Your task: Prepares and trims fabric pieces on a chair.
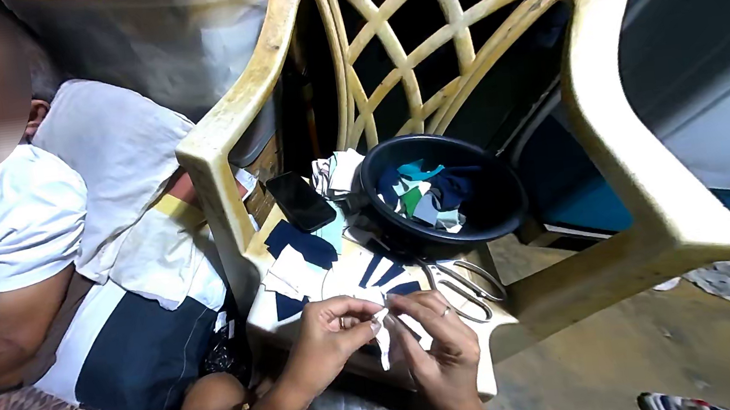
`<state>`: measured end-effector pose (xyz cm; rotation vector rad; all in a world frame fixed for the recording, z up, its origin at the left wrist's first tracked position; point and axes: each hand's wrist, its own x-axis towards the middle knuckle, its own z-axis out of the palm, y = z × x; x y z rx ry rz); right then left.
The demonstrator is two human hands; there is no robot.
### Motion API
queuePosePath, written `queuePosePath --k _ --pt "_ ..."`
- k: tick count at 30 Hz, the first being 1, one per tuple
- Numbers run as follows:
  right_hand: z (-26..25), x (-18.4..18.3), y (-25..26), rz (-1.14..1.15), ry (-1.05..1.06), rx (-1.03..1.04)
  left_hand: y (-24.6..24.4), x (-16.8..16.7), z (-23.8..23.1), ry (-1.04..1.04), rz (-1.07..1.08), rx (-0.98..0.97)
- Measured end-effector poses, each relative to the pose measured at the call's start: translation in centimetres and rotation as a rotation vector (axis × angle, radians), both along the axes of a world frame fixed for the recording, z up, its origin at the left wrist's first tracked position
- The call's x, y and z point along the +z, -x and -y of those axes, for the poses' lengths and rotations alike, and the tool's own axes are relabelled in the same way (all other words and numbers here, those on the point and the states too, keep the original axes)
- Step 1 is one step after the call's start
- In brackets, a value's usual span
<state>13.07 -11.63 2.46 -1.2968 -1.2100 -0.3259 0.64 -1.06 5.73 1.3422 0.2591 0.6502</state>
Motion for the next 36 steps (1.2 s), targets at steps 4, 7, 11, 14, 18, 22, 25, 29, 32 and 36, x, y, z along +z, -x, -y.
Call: queuePosePath --k 4,7,11,14,18,22,25,29,32,36 --pt "0.0 -0.2 -0.1 0.029 -0.01 -0.019 0.0 0.0 -0.1 -0.008 -0.005 -0.012" --pt "0.0 -0.5 -0.1 0.076 -0.039 -0.052 0.0 0.1 0.0 0.007 -0.034 -0.014" --pt "-0.1 -0.6 -0.1 0.169 -0.047 -0.099 -0.2 0.3 0.0 0.09 -0.088 -0.02" --pt "0.0 -0.8 -0.1 0.219 -0.061 -0.106 -0.3 0.6 -0.2 0.151 -0.153 -0.063" --pt "-0.1 -1.0 -0.1 0.214 -0.07 -0.063 -0.2 1.0 -0.3 0.212 -0.197 -0.114" --pt "-0.1 -1.1 -0.1 0.151 -0.103 0.009 -0.4 1.1 -0.4 0.228 -0.18 -0.072" --pt "0.5 -0.1 -0.6 -0.04 -0.137 0.116 -0.9 1.6 -1.2 0.216 -0.138 0.168" --pt "2.2 1.4 -2.0 -0.265 -0.117 0.223 -2.2 2.3 -3.0 0.142 -0.09 0.5" --pt "2.7 1.7 -2.4 -0.474 -0.139 0.266 -3.7 2.6 -2.8 -0.043 -0.25 0.439" --pt "3.1 1.2 -2.9 -0.608 -0.021 0.3 -7.0 3.2 -3.2 -0.221 -0.465 0.273"
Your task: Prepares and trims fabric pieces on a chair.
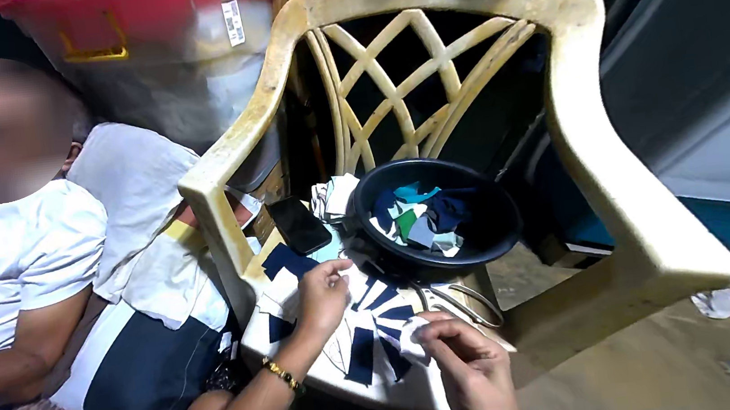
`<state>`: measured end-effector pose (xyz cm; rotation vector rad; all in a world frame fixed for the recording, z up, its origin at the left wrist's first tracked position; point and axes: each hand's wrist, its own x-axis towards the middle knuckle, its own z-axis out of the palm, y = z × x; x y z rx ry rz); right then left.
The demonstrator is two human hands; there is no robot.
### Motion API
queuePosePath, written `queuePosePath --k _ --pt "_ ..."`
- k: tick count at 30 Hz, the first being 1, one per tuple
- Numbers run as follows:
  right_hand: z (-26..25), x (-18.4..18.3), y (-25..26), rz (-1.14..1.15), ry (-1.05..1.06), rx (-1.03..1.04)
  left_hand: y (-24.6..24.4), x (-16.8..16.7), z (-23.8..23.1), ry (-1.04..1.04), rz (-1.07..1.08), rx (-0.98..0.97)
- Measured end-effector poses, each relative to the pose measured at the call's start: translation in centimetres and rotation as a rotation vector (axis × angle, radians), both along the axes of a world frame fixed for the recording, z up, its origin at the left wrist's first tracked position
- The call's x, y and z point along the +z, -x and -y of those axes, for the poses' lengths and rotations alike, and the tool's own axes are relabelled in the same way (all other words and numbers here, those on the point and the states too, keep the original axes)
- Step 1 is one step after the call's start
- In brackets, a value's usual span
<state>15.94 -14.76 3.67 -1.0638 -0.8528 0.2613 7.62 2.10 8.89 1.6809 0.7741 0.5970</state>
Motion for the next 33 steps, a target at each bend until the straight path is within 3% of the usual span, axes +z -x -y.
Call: queuePosePath --k 5,9,15,19,21,23,26,30,33 --pt "-0.5 0.0 0.8 -0.095 0.062 0.024 -4.8 -1.1 -3.6 0.098 -0.025 0.005" --pt "-0.5 0.3 1.1 -0.075 0.114 0.084 -5.8 -2.2 -5.5 0.083 -0.063 0.066" --pt "-1.2 -0.5 1.4 -0.005 0.102 0.108 -2.8 -1.3 -5.8 -0.031 -0.227 0.067" --pt "-1.9 -0.2 1.8 -0.036 0.165 0.11 -0.1 -0.1 -5.6 -0.295 -0.379 0.011" --pt "-2.1 0.1 1.7 -0.012 0.223 0.14 1.2 0.5 -4.1 -0.349 -0.331 -0.048" --pt "-2.2 0.6 1.1 0.055 0.275 0.215 2.7 1.5 -2.0 -0.236 -0.218 -0.219" --pt "-2.4 1.1 0.3 0.157 0.362 0.361 4.2 1.4 -0.1 0.099 -0.062 -0.461" --pt "-2.9 2.1 -0.4 0.251 0.417 0.464 4.8 0.4 0.6 0.111 -0.022 -0.3" --pt "-3.2 2.7 -0.4 0.181 0.437 0.382 5.0 -0.3 1.1 0.136 0.07 -0.124"
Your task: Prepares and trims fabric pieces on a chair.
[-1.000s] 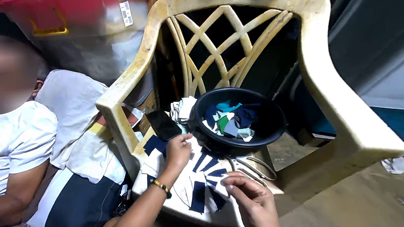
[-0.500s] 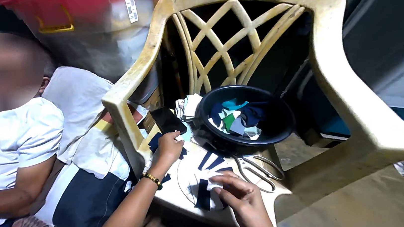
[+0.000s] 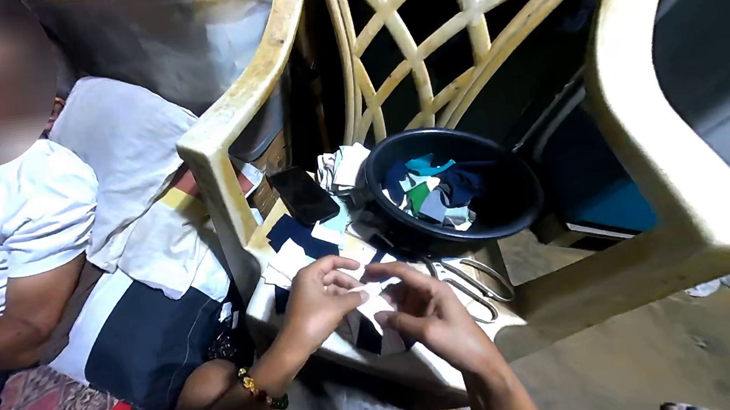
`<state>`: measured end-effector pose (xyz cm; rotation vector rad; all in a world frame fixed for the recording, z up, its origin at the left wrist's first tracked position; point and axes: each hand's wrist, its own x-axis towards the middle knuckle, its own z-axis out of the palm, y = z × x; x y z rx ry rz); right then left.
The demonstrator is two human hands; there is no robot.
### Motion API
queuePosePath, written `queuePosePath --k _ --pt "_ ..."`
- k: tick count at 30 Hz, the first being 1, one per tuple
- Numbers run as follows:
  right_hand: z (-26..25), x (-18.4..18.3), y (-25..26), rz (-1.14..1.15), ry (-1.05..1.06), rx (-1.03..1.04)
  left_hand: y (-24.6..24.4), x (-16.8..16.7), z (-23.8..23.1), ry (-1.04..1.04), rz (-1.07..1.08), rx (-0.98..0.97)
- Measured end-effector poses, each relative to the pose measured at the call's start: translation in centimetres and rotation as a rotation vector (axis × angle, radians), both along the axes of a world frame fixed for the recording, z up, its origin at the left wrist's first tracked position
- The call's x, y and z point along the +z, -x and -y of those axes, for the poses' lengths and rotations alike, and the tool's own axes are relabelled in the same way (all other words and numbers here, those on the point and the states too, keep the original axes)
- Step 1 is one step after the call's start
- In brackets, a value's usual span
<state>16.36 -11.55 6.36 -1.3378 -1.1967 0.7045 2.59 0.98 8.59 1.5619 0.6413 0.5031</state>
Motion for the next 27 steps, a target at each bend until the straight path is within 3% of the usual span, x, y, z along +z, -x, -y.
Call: queuePosePath --k 5,12,18,27 --pt "-0.4 -0.3 -0.9 -0.028 0.147 -0.132 1.1 0.3 -0.1 -0.072 -0.093 0.074" --pt "-1.2 -2.1 -0.6 -0.083 0.121 -0.293 2.1 -1.4 0.5 0.001 -0.252 0.033" --pt "-1.3 -3.7 -0.6 0.125 0.069 -0.363 2.5 -3.4 1.8 -0.015 -0.094 0.042" --pt "-1.2 -4.8 -0.7 0.532 0.026 -0.273 2.9 -5.0 3.1 -0.339 -0.229 -0.008"
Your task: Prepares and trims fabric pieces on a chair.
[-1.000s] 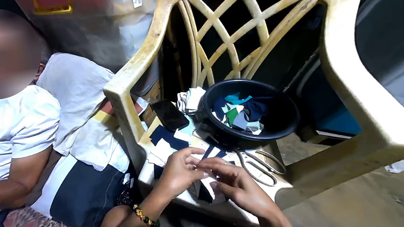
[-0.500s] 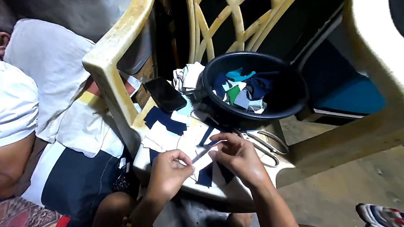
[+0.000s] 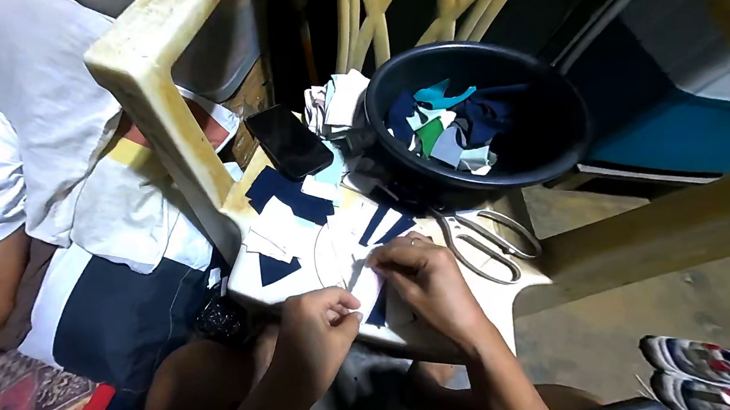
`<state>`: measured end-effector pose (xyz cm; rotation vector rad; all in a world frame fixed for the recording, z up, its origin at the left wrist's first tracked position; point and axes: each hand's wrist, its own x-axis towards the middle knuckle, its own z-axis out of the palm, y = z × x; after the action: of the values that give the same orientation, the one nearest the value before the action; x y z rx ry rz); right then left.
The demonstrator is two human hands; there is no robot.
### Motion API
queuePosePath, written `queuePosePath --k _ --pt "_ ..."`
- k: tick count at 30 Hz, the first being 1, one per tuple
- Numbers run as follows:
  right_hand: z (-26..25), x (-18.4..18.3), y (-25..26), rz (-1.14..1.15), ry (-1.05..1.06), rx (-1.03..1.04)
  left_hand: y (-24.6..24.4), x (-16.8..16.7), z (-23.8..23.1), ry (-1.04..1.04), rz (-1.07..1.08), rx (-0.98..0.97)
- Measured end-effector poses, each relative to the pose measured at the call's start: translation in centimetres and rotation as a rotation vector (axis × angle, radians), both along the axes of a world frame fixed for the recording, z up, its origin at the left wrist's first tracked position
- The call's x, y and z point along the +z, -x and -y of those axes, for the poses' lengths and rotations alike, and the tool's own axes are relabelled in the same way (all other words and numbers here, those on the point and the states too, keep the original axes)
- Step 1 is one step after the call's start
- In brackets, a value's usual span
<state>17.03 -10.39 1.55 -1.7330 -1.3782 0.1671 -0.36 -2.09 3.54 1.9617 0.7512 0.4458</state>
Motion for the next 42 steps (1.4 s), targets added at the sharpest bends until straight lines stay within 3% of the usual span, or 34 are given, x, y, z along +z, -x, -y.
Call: queuePosePath --k 14,42 --pt "-0.72 -0.65 0.05 0.059 0.026 -0.026 -0.57 -0.91 0.08 -0.197 -0.034 0.014" --pt "-0.65 -0.61 0.44 0.085 0.035 -0.047 0.04 -0.51 -0.26 -0.213 -0.059 -0.061"
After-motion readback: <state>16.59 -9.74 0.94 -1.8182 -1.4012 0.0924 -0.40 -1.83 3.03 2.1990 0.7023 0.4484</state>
